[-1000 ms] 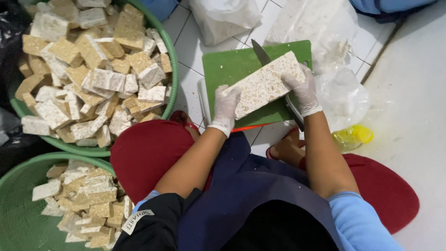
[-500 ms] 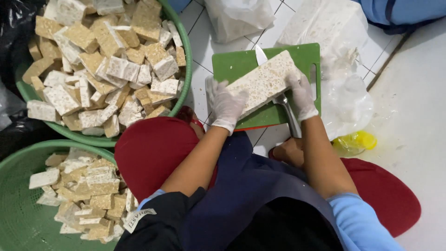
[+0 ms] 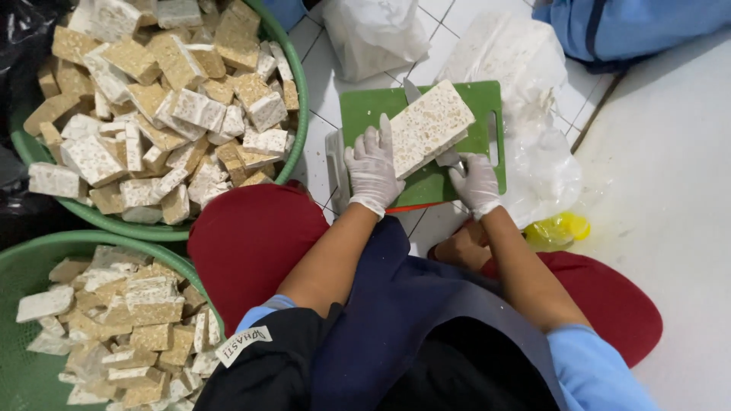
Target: Cutting blocks of tempeh into smaller rectangular pieces and placing them into plastic bags.
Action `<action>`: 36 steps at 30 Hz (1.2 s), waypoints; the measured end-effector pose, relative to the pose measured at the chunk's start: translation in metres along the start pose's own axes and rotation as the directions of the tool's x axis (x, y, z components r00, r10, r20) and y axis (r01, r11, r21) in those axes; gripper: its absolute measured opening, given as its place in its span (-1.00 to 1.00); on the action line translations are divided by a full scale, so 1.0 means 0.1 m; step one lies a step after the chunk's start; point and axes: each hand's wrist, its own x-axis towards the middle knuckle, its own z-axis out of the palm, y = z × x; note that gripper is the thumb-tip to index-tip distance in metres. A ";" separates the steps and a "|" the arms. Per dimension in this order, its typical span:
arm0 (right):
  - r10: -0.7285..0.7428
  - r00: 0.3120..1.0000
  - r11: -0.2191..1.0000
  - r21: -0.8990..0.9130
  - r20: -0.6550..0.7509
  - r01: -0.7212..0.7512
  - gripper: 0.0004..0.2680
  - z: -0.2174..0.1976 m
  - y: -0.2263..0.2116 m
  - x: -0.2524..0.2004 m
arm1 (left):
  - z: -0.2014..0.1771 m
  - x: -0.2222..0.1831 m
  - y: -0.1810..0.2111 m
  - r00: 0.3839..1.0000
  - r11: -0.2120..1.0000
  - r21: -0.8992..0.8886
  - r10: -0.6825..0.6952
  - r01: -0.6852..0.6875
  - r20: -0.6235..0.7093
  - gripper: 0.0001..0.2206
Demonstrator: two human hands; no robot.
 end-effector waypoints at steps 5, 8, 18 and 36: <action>-0.030 0.981 0.993 -0.118 -0.189 0.007 -0.81 0.07 0.51 0.04 | 0.15 0.07 -0.05 0.994 0.999 0.051 0.020 -0.014 -0.105 0.08; 0.103 0.956 0.993 -0.023 -0.276 -0.113 -0.81 -0.12 0.65 -0.07 | 0.24 0.18 -0.07 0.993 0.996 0.071 0.054 -0.047 -0.104 0.11; 0.212 0.967 0.911 0.388 -0.144 -0.142 -0.71 -0.76 -0.51 0.18 | -0.12 0.25 -0.19 0.981 0.906 -0.423 -0.051 -0.033 -0.186 0.10; 0.266 0.964 0.920 0.291 0.023 -0.261 -0.67 -0.50 -0.52 0.64 | -0.01 0.10 -0.11 0.864 -0.141 -0.910 -0.286 0.389 0.414 -0.03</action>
